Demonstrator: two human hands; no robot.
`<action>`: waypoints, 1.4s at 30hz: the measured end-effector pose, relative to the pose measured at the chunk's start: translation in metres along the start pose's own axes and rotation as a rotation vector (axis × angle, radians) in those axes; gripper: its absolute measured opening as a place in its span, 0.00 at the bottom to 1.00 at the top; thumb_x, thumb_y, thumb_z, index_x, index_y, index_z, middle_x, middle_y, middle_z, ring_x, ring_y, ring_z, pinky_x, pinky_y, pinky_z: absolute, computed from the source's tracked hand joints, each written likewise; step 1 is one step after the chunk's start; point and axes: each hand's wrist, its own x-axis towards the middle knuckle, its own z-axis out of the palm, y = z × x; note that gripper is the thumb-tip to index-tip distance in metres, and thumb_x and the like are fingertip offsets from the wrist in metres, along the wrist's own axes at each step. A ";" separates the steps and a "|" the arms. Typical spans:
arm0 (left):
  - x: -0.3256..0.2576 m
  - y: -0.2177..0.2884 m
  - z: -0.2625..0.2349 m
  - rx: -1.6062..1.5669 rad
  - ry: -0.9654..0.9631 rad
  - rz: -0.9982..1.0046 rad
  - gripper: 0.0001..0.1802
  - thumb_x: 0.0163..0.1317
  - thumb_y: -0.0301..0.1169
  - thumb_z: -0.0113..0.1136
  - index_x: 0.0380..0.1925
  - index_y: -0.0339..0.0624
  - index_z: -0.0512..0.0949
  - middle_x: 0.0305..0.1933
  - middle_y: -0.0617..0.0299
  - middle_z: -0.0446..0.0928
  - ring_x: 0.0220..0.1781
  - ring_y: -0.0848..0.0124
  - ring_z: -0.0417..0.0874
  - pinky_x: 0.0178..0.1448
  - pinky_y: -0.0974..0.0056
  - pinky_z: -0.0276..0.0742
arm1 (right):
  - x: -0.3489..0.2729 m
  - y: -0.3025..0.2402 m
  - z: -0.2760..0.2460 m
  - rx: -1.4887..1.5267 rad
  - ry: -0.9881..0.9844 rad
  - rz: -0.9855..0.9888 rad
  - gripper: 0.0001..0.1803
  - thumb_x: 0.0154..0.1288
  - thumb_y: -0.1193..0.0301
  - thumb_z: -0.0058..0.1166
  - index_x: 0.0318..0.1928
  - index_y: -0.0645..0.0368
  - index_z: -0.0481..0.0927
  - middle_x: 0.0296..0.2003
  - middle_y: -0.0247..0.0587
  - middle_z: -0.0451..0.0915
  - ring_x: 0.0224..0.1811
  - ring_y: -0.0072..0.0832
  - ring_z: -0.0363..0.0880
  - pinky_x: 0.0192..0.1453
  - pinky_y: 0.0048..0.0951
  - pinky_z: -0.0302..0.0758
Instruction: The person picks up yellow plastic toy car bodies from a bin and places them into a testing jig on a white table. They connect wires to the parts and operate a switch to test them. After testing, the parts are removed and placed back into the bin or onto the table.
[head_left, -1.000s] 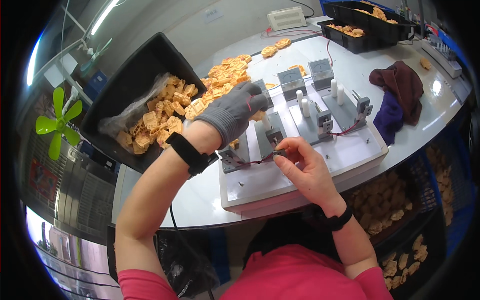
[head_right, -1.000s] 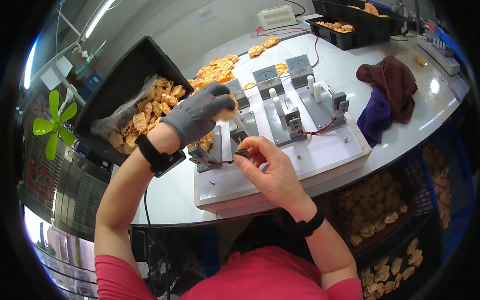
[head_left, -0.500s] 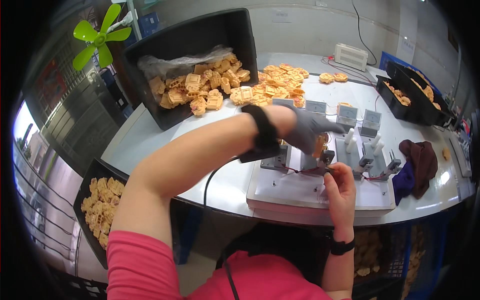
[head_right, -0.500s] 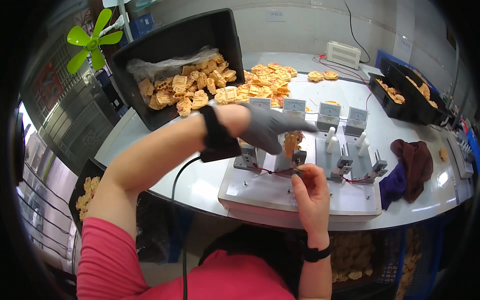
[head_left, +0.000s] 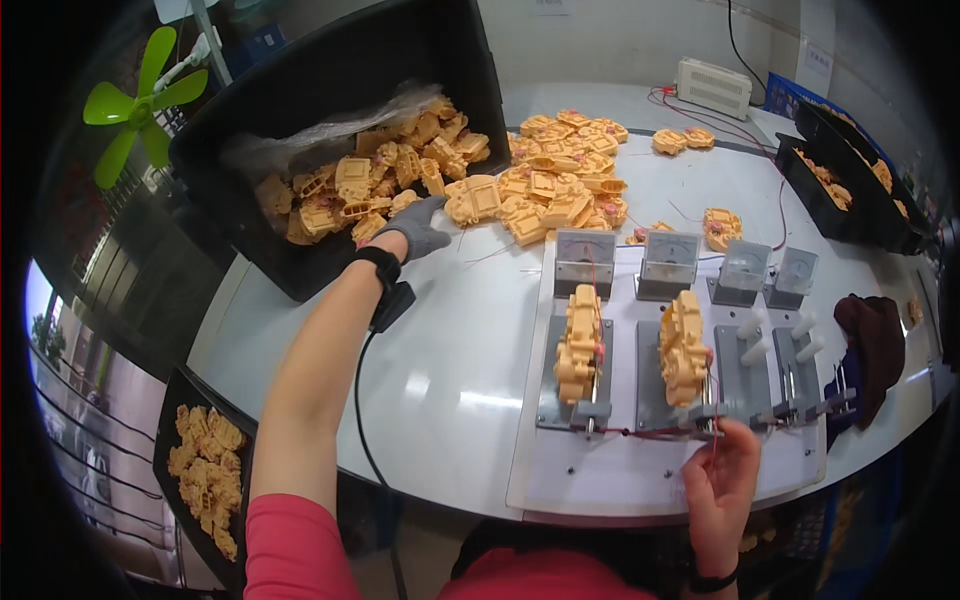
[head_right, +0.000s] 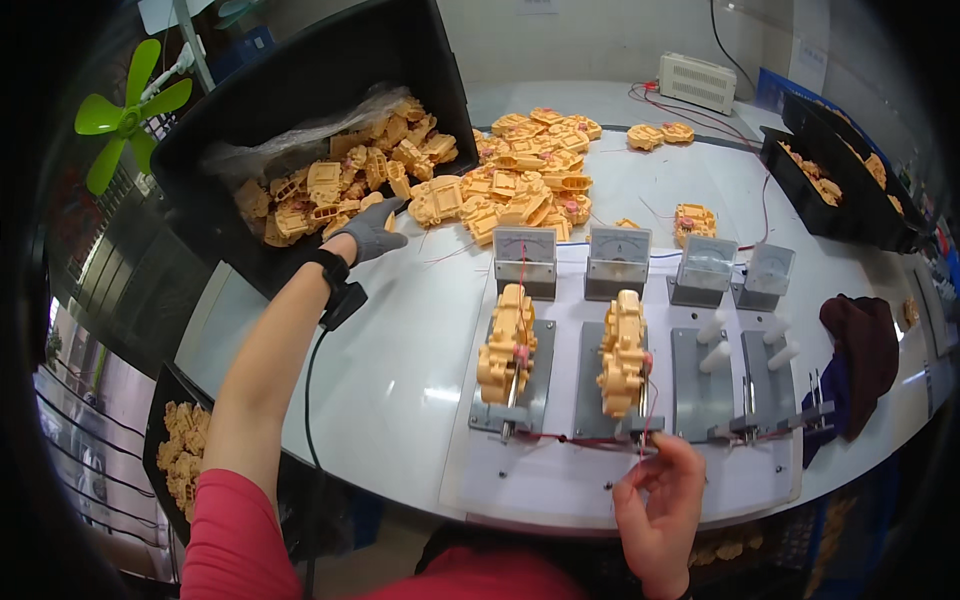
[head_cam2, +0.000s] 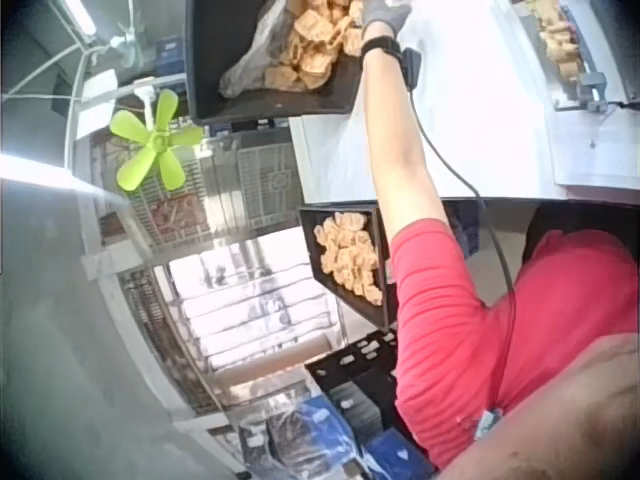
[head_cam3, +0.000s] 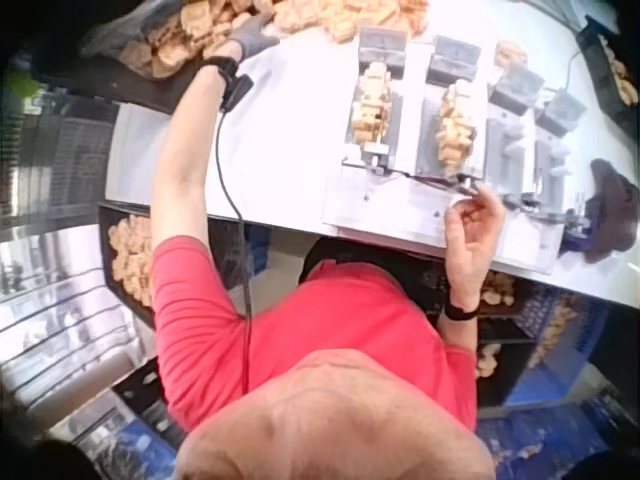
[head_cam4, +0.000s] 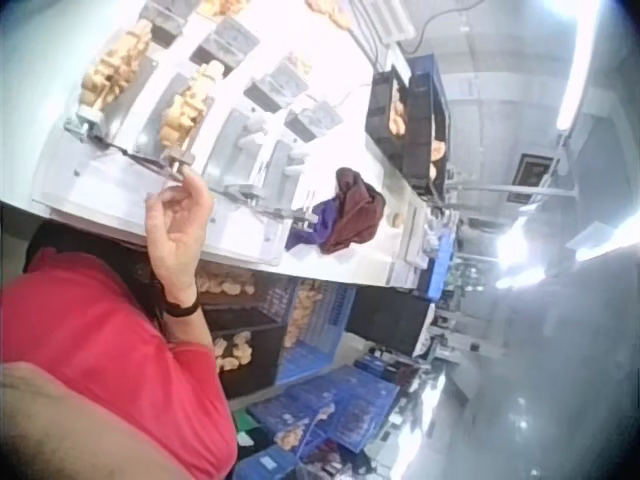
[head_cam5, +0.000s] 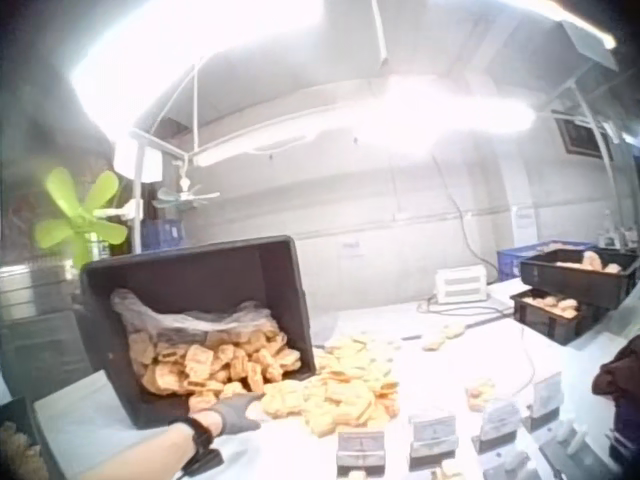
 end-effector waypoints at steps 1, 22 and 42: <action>0.013 0.009 0.004 -0.044 0.023 -0.021 0.47 0.51 0.43 0.66 0.72 0.43 0.62 0.71 0.44 0.67 0.72 0.52 0.68 0.73 0.59 0.65 | -0.002 0.000 0.003 -0.004 0.034 -0.007 0.30 0.61 0.86 0.50 0.65 0.62 0.62 0.48 0.37 0.69 0.37 0.18 0.68 0.41 0.19 0.68; -0.063 0.022 0.017 -0.977 -0.054 -0.068 0.38 0.55 0.31 0.72 0.63 0.34 0.63 0.57 0.55 0.73 0.54 0.68 0.81 0.53 0.62 0.86 | 0.003 -0.001 -0.002 0.048 -0.114 -0.023 0.31 0.61 0.85 0.56 0.65 0.65 0.65 0.50 0.39 0.70 0.42 0.23 0.75 0.50 0.26 0.75; -0.211 0.182 -0.047 -0.688 0.088 0.842 0.24 0.58 0.16 0.65 0.52 0.43 0.68 0.62 0.56 0.72 0.62 0.70 0.76 0.65 0.65 0.74 | 0.024 -0.003 -0.060 -0.115 0.255 -0.191 0.21 0.67 0.72 0.59 0.59 0.57 0.72 0.48 0.37 0.73 0.45 0.22 0.75 0.52 0.27 0.74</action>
